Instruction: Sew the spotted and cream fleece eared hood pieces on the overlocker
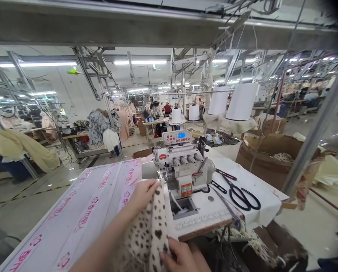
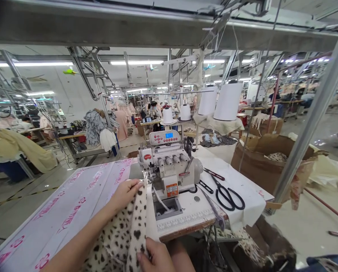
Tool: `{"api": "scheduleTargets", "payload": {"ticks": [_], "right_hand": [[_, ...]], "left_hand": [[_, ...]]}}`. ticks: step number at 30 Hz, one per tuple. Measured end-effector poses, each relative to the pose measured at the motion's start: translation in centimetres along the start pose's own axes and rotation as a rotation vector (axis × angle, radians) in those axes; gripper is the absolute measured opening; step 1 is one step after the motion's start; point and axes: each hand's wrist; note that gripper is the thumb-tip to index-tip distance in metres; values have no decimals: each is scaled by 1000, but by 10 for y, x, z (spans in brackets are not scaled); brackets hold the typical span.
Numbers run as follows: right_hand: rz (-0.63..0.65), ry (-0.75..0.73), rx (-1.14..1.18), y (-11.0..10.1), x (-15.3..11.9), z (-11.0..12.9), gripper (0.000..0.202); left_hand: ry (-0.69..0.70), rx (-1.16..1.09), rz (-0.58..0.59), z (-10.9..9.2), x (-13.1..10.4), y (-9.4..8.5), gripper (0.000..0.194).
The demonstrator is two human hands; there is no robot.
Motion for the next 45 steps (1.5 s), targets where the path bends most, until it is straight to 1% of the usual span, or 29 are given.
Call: {"api": "scheduleTargets", "payload": {"ticks": [2, 4, 5, 8, 10, 12, 15, 18, 21, 25, 29, 31, 33, 37, 45], "right_hand": [[41, -23, 25, -3, 2, 5, 14], [30, -45, -57, -10, 3, 9, 14], [8, -62, -137, -14, 4, 10, 13], [-93, -175, -356, -26, 10, 7, 9], [-116, -220, -401, -31, 16, 3, 9], [-53, -201, -351, -31, 19, 0, 11], [35, -110, -218, -23, 17, 2, 17], [49, -58, -57, -12, 8, 4, 22], [52, -34, 67, -4, -1, 4, 22], [7, 5, 64, 3, -8, 0, 27], [76, 41, 97, 8, -14, -2, 27], [93, 58, 115, 9, -16, -2, 29], [81, 79, 117, 9, -17, -2, 32], [72, 90, 129, 8, -13, -3, 35], [40, 104, 141, 6, -9, -2, 37]], "left_hand": [[-18, -41, 36, -4, 0, -4, 33], [-52, -66, 46, -7, 2, -5, 29], [-71, -73, 44, -8, 4, -4, 26], [-135, -124, 43, -6, 11, 3, 24], [-162, -138, 55, -3, 16, 7, 24], [-140, -87, 72, -1, 18, 9, 23], [-46, 48, 109, -2, 16, 5, 22], [3, 151, 154, -4, 10, 0, 25], [-6, 186, 163, -5, 5, 0, 22], [-85, 173, 98, -7, 0, 5, 17], [-132, 156, 128, -12, -8, 8, 16], [-136, 151, 113, -13, -9, 8, 15], [-141, 128, 98, -15, -9, 7, 15], [-163, 82, 124, -15, -3, 7, 17], [-183, 24, 24, -10, 2, 16, 14]]}}
Point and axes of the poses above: each hand's wrist, its own x-axis towards the middle knuckle, its own y-axis out of the palm, z = x × y, and after that the axes turned 12 degrees about -y, right-handed
